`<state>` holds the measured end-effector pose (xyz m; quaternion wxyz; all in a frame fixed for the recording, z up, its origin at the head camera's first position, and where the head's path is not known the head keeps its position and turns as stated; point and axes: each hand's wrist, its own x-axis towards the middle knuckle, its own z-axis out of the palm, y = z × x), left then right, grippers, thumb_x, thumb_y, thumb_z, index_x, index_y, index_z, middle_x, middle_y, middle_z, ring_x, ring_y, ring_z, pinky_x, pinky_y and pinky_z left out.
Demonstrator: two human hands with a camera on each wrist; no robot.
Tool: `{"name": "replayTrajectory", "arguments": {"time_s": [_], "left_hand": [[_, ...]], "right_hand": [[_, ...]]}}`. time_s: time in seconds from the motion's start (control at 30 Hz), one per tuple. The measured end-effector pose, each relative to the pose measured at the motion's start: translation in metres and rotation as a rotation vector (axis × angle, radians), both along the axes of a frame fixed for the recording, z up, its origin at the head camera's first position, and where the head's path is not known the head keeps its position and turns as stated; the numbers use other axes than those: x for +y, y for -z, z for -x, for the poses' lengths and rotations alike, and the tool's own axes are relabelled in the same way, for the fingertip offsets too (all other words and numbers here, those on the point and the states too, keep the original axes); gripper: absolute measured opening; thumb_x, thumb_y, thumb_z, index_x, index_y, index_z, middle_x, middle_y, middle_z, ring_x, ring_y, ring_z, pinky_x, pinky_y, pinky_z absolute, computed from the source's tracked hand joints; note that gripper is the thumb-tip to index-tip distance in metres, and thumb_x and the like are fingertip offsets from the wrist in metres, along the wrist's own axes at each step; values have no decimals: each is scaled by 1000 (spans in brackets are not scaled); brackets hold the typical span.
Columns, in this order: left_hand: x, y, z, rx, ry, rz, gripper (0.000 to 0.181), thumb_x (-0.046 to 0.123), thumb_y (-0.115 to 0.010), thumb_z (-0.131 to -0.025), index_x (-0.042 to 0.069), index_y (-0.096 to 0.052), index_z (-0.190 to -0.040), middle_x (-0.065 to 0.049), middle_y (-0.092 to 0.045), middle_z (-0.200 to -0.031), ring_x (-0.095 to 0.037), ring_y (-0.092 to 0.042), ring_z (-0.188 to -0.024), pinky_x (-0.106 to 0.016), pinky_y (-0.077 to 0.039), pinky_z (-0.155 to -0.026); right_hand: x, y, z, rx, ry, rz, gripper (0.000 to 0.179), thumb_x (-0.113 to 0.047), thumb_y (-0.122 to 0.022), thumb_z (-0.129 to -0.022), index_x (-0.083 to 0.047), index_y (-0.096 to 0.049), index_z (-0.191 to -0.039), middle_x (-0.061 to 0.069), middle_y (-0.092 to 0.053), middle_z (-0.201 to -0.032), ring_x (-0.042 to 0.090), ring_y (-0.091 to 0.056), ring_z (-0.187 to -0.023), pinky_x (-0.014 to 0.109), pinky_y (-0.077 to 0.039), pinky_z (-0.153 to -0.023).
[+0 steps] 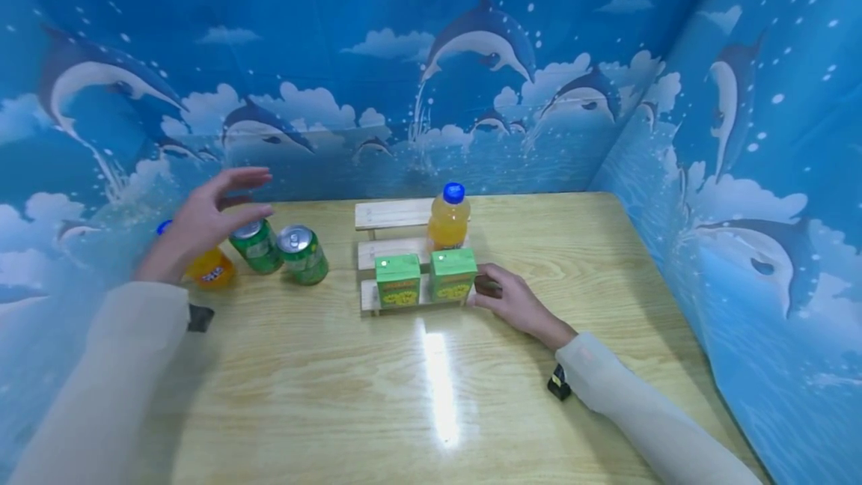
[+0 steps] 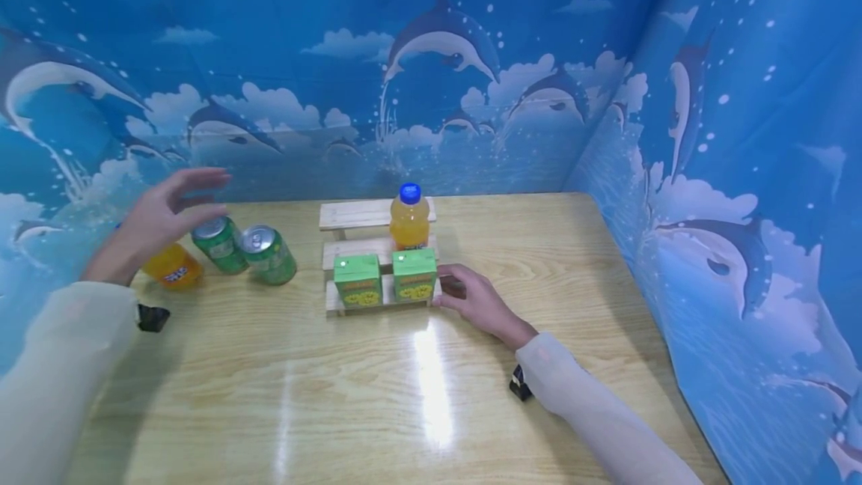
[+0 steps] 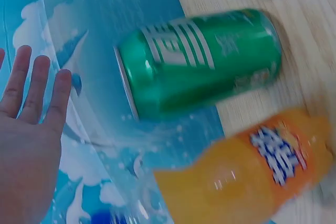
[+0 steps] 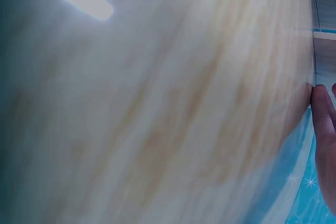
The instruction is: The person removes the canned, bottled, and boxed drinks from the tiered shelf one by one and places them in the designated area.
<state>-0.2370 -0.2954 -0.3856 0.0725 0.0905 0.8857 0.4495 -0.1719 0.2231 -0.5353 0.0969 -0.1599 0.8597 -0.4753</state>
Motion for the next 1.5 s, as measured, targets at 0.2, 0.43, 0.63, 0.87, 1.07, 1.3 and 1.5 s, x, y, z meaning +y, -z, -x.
{"name": "replayTrajectory", "arguments": {"time_s": [0.2,0.43,0.63,0.87,1.07,1.3,1.5], "left_hand": [[25,0,6,48,78,-29,69,40,-72,-107,27,-41,-167,-7,-43,-172,-38,-42,-156,-68,-37,-126],[60,0,13,88,129,-28,71,43,-75,-105,22,-44,-166,-7,-47,-170,-36,-43,-157,-65,-35,-128],[85,3,22,85,187,-46,69,41,-76,-104,24,-47,-164,-5,-49,-168,-32,-44,-156,-63,-36,-129],[108,3,30,68,237,-64,65,37,-78,-103,29,-49,-162,-2,-52,-165,-28,-47,-153,-60,-37,-129],[125,3,34,43,269,-51,71,48,-79,-101,30,-48,-162,-1,-52,-166,-27,-47,-152,-60,-37,-129],[145,5,39,28,318,-57,74,51,-80,-98,30,-49,-162,-2,-52,-166,-32,-48,-153,-60,-40,-127],[162,6,42,19,382,-58,76,48,-82,-97,32,-47,-163,-1,-52,-165,-29,-50,-151,-59,-43,-126]], "right_hand": [[-1,-2,0,11,0,0,58,-26,-84,-97,-11,-62,-149,14,-67,-147,38,-67,-136,51,-56,-115],[-1,0,0,5,1,0,58,-27,-84,-97,-11,-62,-149,14,-67,-148,39,-67,-136,50,-56,-115],[-1,-1,0,13,3,-5,56,-23,-85,-97,-10,-64,-146,15,-69,-145,39,-68,-134,49,-58,-113],[-1,-1,1,18,4,-9,55,-23,-84,-97,-9,-64,-146,15,-69,-145,38,-68,-134,48,-58,-113],[-2,-2,1,14,2,-11,56,-24,-84,-97,-10,-63,-147,15,-68,-145,39,-68,-134,48,-58,-113],[-3,-5,-1,10,7,-13,58,-23,-84,-97,-9,-62,-148,16,-68,-146,40,-68,-134,49,-57,-113],[-2,-5,-1,18,-3,-6,57,-23,-84,-97,-8,-62,-148,17,-68,-146,40,-68,-134,49,-57,-113]]}}
